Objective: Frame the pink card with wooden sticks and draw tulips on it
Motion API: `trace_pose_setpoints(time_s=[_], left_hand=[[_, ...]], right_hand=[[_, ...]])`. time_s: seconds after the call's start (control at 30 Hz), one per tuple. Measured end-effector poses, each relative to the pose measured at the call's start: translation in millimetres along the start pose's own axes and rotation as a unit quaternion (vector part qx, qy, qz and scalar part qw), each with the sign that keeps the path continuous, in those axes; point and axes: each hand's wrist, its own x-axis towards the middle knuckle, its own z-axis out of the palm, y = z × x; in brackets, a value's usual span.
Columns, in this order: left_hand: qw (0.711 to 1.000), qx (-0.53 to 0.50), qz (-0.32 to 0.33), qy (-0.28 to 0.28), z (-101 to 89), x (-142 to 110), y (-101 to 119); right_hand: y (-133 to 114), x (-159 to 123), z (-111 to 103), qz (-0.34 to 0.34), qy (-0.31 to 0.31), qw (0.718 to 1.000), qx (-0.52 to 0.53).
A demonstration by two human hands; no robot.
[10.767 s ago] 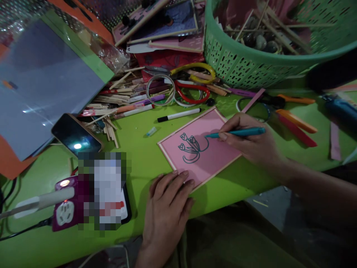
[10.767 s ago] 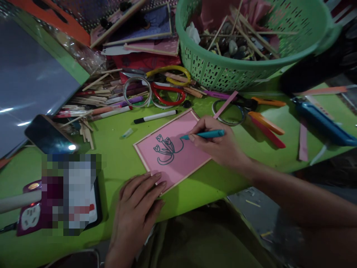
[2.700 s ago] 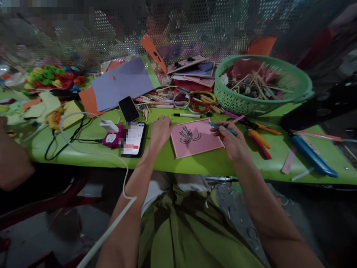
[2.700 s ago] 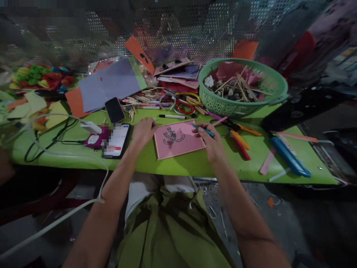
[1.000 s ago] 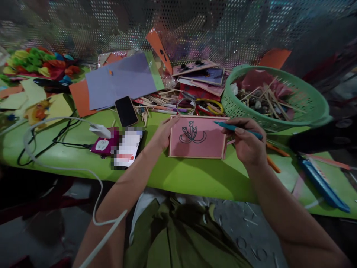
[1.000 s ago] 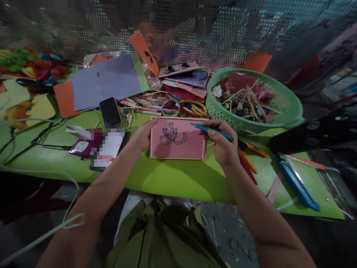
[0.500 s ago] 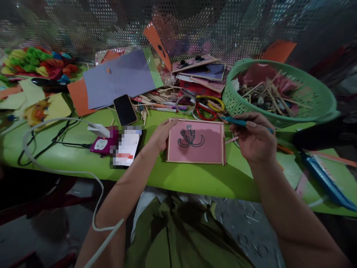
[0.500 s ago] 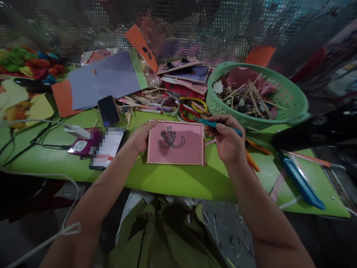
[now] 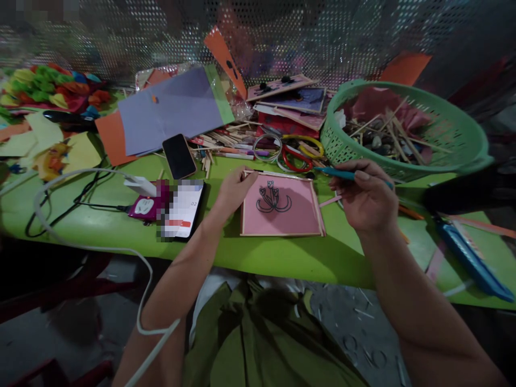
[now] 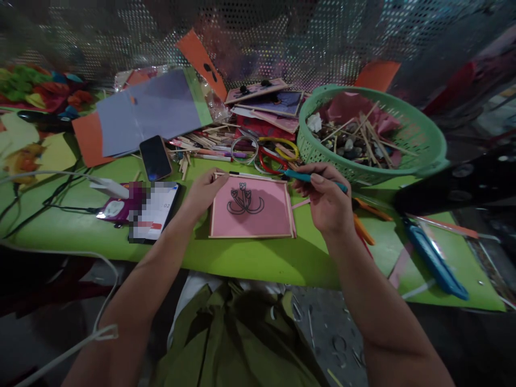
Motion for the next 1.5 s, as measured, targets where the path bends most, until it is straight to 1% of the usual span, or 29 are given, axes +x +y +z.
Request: trace_pose_setpoints(time_s=[0.2, 0.3, 0.43, 0.53, 0.67, 0.77, 0.83, 0.93, 1.07, 1.13, 1.2, 1.27, 1.4, 1.43, 1.47, 1.5], left_hand=[[0.999, 0.041, 0.011, 0.01, -1.8, 1, 0], [0.998, 0.069, 0.012, 0.001, -2.7, 2, -2], [0.998, 0.061, 0.005, -0.008, -3.2, 4, -4], [0.999, 0.045, 0.013, 0.013, -3.7, 4, -6], [0.998, 0.03, 0.052, 0.031, -4.0, 3, -6], [0.995, 0.047, 0.076, 0.039, -4.4, 3, -4], [0.993, 0.072, 0.073, 0.058, -6.3, 5, -2], [0.987, 0.113, 0.057, 0.099, -12.6, 9, -1], [0.977, 0.15, 0.057, 0.138, -22.9, 16, -2], [0.972, 0.189, 0.05, 0.132, -24.9, 18, -4], [0.96, 0.257, 0.038, 0.1, -24.0, 17, -5], [0.943, 0.323, 0.035, 0.069, -21.3, 15, -5], [0.907, 0.415, 0.049, 0.048, -16.7, 10, -4], [0.903, 0.424, 0.053, 0.047, -16.0, 9, -3], [0.905, 0.417, 0.061, 0.049, -15.0, 9, -3], [0.916, 0.392, 0.074, 0.05, -13.5, 10, -3]], right_hand=[[2, 0, -2, 0.007, -0.002, 1.0, 0.029], [3, -1, -3, 0.009, -0.004, 1.0, 0.027], [2, -2, -3, 0.025, -0.008, 0.999, 0.019], [0, -1, -2, 0.028, -0.009, 0.999, 0.025], [1, -2, 1, 0.034, -0.014, 0.998, 0.041], [4, -4, 4, 0.056, -0.017, 0.997, 0.048], [7, -5, 5, 0.063, -0.014, 0.997, 0.047], [10, -6, 6, 0.046, -0.001, 0.998, 0.041], [10, -6, 5, 0.031, 0.006, 0.999, 0.043], [9, -5, 5, 0.033, 0.005, 0.998, 0.048], [9, -5, 4, 0.039, 0.004, 0.998, 0.055], [8, -5, 3, 0.051, 0.002, 0.997, 0.059], [9, -5, 3, 0.069, -0.013, 0.996, 0.059], [9, -5, 3, 0.071, -0.017, 0.996, 0.058], [8, -6, 4, 0.072, -0.02, 0.996, 0.057], [8, -6, 4, 0.074, -0.022, 0.995, 0.057]])
